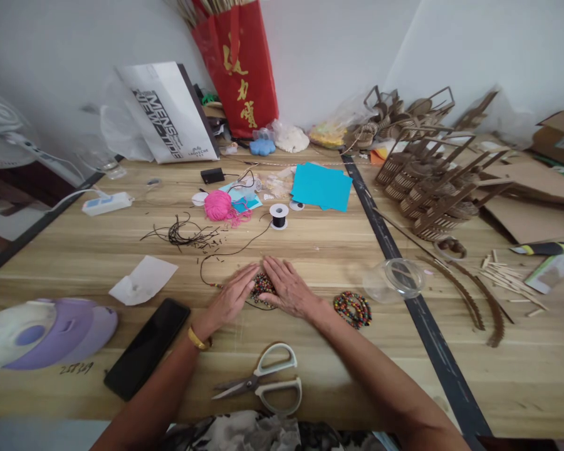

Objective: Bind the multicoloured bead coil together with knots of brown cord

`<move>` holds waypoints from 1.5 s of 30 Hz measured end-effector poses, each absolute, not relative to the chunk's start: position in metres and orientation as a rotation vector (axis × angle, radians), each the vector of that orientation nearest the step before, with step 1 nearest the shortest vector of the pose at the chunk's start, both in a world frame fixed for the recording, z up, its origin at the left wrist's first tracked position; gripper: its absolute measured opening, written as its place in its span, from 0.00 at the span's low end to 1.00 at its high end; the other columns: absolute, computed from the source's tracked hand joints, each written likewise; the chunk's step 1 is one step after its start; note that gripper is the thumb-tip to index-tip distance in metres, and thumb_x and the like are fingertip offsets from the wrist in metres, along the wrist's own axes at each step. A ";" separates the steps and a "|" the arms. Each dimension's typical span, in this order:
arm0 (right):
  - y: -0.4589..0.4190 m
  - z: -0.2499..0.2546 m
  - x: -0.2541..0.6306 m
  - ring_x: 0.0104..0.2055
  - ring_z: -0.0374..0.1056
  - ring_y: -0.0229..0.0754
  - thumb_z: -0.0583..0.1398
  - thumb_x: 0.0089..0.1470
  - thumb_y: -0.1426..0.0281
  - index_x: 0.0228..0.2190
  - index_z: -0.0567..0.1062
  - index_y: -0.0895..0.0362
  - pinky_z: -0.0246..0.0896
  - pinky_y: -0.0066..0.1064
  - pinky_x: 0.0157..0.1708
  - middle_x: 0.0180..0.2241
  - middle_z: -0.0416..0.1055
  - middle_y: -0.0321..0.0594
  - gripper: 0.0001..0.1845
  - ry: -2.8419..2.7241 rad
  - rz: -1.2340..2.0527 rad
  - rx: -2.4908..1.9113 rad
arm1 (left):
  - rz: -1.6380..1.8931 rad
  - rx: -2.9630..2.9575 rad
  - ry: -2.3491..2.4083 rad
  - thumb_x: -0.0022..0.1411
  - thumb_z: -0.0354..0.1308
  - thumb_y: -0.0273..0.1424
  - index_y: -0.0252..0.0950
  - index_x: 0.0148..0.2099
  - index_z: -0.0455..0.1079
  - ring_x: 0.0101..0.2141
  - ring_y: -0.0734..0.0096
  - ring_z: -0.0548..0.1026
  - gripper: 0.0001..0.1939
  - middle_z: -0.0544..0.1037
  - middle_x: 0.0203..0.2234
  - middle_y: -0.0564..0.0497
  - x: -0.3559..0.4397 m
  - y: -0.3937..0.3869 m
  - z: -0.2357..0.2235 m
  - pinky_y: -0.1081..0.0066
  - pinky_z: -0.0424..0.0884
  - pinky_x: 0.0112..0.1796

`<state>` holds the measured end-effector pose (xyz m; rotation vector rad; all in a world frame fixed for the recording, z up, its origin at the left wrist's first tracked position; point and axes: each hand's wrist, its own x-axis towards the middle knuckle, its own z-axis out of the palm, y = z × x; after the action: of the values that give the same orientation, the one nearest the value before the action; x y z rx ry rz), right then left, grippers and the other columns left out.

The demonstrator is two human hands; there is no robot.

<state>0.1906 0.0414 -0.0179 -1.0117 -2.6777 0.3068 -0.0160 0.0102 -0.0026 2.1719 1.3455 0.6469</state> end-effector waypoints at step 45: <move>0.002 0.037 0.221 0.38 0.67 0.41 0.56 0.61 0.73 0.33 0.70 0.58 0.52 0.28 0.37 0.35 0.71 0.41 0.04 -2.673 0.707 -1.445 | 0.207 2.421 1.381 0.64 0.53 0.27 0.34 0.31 0.70 0.36 0.65 0.68 0.09 0.71 0.30 0.49 -0.023 0.005 0.025 0.66 0.63 0.42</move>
<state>0.2207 0.0018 0.0369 -1.4448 -2.6729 0.7066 -0.0229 0.0051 0.0248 2.4210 1.3808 0.2071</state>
